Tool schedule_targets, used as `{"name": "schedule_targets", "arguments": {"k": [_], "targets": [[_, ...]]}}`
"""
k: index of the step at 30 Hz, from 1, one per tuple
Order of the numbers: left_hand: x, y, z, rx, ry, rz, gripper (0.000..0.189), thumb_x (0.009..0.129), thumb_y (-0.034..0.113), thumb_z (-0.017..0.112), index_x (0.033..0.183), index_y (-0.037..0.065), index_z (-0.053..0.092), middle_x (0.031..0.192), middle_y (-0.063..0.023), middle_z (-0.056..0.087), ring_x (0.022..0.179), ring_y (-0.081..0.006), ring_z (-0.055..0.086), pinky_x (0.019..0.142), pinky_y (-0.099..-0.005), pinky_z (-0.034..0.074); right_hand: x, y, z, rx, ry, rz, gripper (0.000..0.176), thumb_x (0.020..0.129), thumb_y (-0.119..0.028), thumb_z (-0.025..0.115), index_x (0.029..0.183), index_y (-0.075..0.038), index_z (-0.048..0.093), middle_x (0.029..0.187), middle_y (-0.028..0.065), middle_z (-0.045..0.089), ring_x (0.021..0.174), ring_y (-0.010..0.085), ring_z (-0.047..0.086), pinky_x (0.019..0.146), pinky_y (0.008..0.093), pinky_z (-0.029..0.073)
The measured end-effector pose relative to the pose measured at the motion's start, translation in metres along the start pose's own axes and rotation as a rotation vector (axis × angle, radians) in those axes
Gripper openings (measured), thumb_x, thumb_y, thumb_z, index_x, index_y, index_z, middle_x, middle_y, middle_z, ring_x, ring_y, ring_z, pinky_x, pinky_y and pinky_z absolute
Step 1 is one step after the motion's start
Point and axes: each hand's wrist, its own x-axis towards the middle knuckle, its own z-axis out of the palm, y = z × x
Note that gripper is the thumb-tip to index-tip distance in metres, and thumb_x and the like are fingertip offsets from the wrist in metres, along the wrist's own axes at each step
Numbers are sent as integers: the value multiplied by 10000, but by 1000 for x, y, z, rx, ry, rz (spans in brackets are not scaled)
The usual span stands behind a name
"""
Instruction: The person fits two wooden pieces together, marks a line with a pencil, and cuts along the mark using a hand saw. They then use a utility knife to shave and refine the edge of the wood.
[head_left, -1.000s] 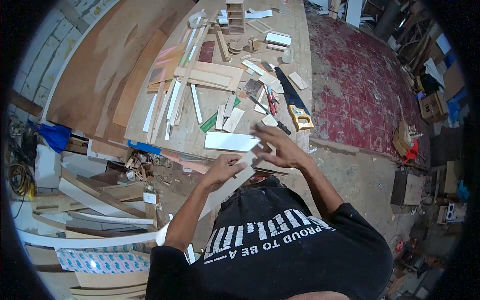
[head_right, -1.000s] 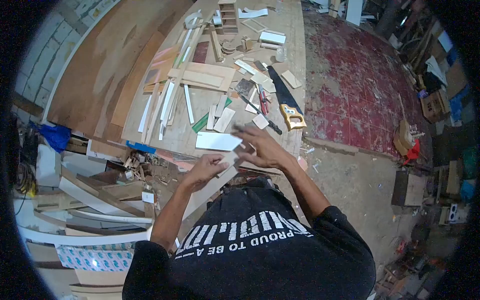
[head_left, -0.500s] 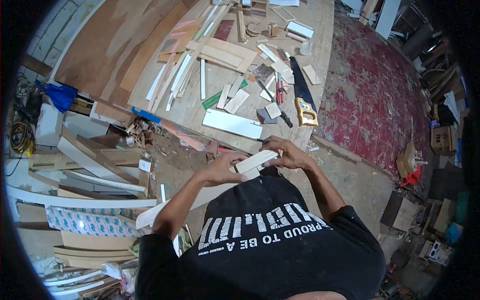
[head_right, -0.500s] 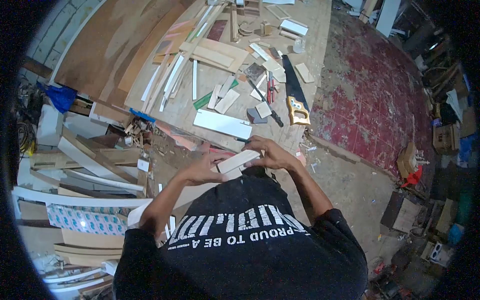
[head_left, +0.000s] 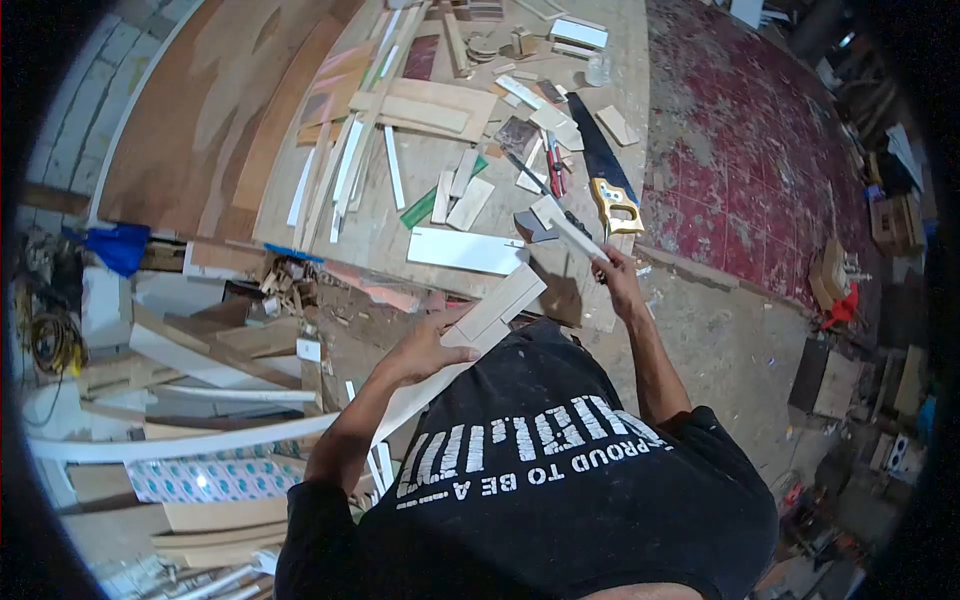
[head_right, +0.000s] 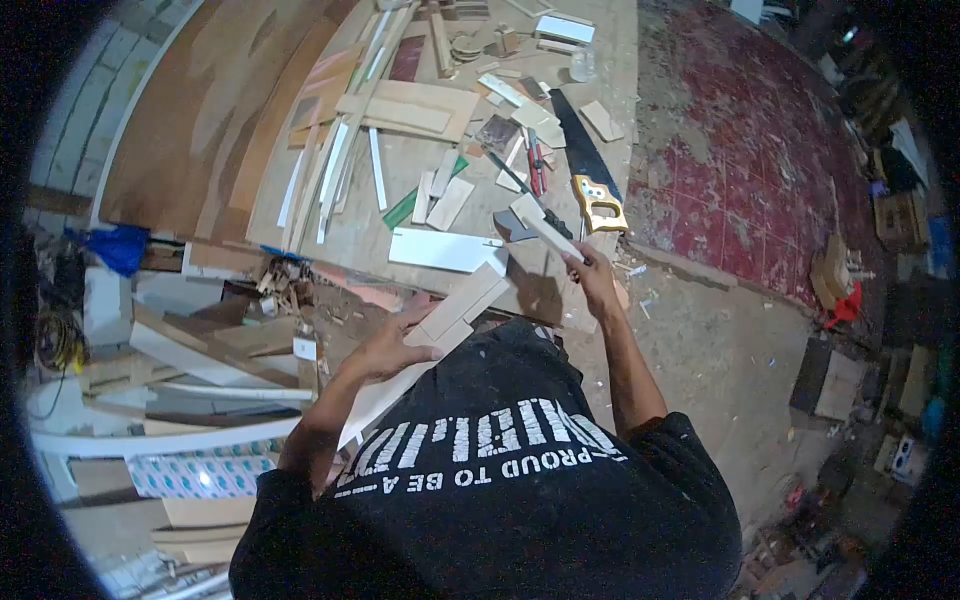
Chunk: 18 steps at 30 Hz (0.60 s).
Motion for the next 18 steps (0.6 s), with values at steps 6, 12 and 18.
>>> {"name": "schedule_targets", "arguments": {"k": [6, 12, 18], "targets": [[38, -51, -81, 238, 138, 100, 758, 796, 157, 801, 1488, 115, 495, 1406, -168, 608, 1270, -296, 604, 1089, -375, 437, -4, 37, 69, 166, 97, 75, 459, 863, -4, 653, 1322, -21, 648, 907, 40, 687, 712, 104, 581, 633, 244, 456], [63, -134, -176, 438, 290, 45, 697, 851, 229, 738, 1497, 158, 487, 1341, -203, 634, 1230, -370, 620, 1054, -413, 467, 25, 36, 168, 179, 146, 82, 424, 898, -83, 711, 1303, 23, 644, 921, 111, 730, 767, 161, 677, 658, 281, 517], [43, -218, -198, 299, 265, 64, 637, 905, 231, 697, 1498, 146, 482, 1417, -207, 580, 1291, -356, 579, 1082, -409, 437, 95, 43, 254, 348, 175, 123, 449, 928, -105, 680, 1328, 76, 587, 941, 108, 713, 737, 161, 664, 646, 272, 510]]}}
